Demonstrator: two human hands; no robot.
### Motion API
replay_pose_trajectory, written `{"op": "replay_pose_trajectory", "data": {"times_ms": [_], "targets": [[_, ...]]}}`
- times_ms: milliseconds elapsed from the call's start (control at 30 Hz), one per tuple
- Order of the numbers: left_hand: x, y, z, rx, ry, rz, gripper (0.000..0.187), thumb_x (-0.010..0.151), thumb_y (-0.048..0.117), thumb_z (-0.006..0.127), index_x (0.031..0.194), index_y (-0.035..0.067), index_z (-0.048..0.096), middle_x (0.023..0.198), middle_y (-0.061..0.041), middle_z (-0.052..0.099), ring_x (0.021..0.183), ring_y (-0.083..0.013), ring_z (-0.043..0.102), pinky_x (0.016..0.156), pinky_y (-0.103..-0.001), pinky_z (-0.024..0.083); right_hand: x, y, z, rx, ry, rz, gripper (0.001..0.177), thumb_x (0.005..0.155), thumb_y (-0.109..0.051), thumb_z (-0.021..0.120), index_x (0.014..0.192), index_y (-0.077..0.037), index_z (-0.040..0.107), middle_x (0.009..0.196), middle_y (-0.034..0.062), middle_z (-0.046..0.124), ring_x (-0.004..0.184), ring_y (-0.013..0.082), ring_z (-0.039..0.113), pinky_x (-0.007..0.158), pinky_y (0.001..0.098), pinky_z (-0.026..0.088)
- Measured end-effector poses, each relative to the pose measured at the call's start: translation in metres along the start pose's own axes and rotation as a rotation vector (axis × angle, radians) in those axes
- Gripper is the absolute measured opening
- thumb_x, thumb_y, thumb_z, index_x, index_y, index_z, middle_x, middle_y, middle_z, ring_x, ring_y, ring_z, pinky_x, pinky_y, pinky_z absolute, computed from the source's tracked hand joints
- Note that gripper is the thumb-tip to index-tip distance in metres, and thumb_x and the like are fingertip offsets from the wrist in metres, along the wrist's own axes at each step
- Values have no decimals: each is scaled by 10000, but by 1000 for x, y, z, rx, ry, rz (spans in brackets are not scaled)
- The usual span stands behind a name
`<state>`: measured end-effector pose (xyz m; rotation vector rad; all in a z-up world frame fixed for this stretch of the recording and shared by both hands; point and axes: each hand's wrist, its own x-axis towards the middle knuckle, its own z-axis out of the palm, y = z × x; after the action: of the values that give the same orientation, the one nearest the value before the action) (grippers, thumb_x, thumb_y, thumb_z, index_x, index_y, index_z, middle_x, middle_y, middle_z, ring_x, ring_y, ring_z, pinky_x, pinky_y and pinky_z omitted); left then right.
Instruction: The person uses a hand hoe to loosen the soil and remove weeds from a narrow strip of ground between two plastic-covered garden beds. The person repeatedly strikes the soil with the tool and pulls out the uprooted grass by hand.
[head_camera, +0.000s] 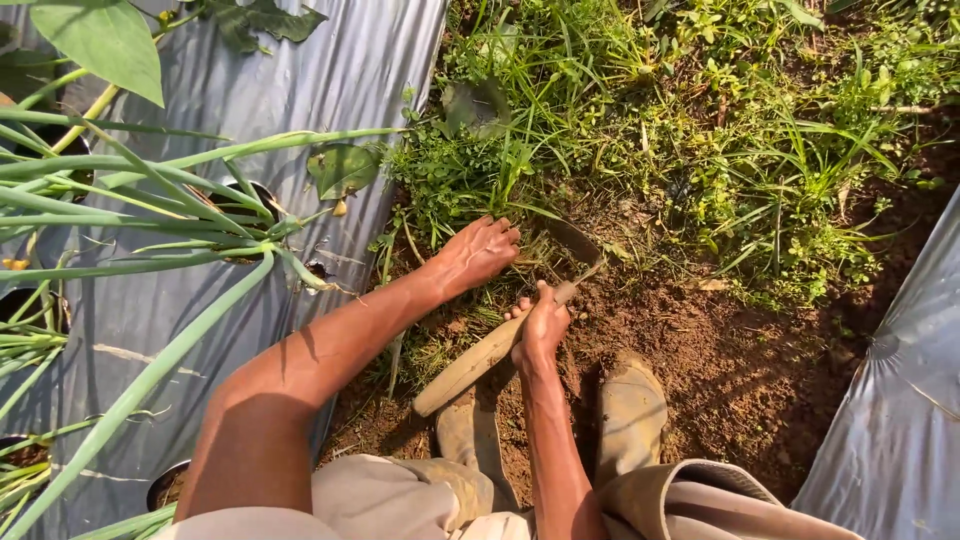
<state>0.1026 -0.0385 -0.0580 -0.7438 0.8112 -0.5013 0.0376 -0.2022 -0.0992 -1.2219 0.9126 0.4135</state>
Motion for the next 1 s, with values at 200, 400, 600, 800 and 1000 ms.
{"op": "replay_pose_trajectory", "data": {"times_ms": [200, 400, 600, 800, 1000], "targets": [[26, 94, -69, -326, -313, -724, 679, 1041, 558, 288, 1617, 225, 152, 1653, -59, 213, 1464, -254, 308, 1107, -563, 339, 13, -11, -9, 17, 43, -55, 262, 1031, -280, 500, 1119, -33, 503, 694, 1, 563, 536, 94, 585, 517, 270, 588], [22, 77, -62, -2190, -479, 55, 443, 1042, 529, 338, 1371, 290, 514, 1531, -2, 411, 1478, -261, 288, 1243, -557, 155, 10, 6, -4, -28, 55, -9, 272, 1036, -241, 495, 1153, 4, 509, 674, -4, 560, 488, 104, 576, 444, 271, 579], [25, 67, -56, -2699, -552, -244, 474, 1054, 491, 315, 1444, 278, 479, 1562, -3, 378, 1472, -278, 243, 1199, -552, 173, 4, -15, -6, -130, -4, -113, 255, 1027, -255, 512, 1098, -11, 516, 684, 13, 564, 518, 96, 577, 483, 261, 586], [25, 52, -45, -2590, -468, -473, 466, 997, 484, 419, 1382, 239, 515, 1446, -39, 460, 1351, -271, 370, 1107, -507, 283, 17, 7, -12, -179, -93, -68, 246, 1019, -236, 522, 1081, 1, 523, 678, 42, 582, 504, 130, 591, 462, 293, 602], [33, 38, -35, -2466, -401, -648, 470, 941, 477, 522, 1320, 200, 550, 1330, -76, 542, 1231, -265, 497, 1015, -462, 393, 47, 4, -38, -616, -28, -216, 334, 1014, -304, 632, 1067, 25, 616, 895, 213, 613, 812, 294, 611, 781, 484, 509]]}}
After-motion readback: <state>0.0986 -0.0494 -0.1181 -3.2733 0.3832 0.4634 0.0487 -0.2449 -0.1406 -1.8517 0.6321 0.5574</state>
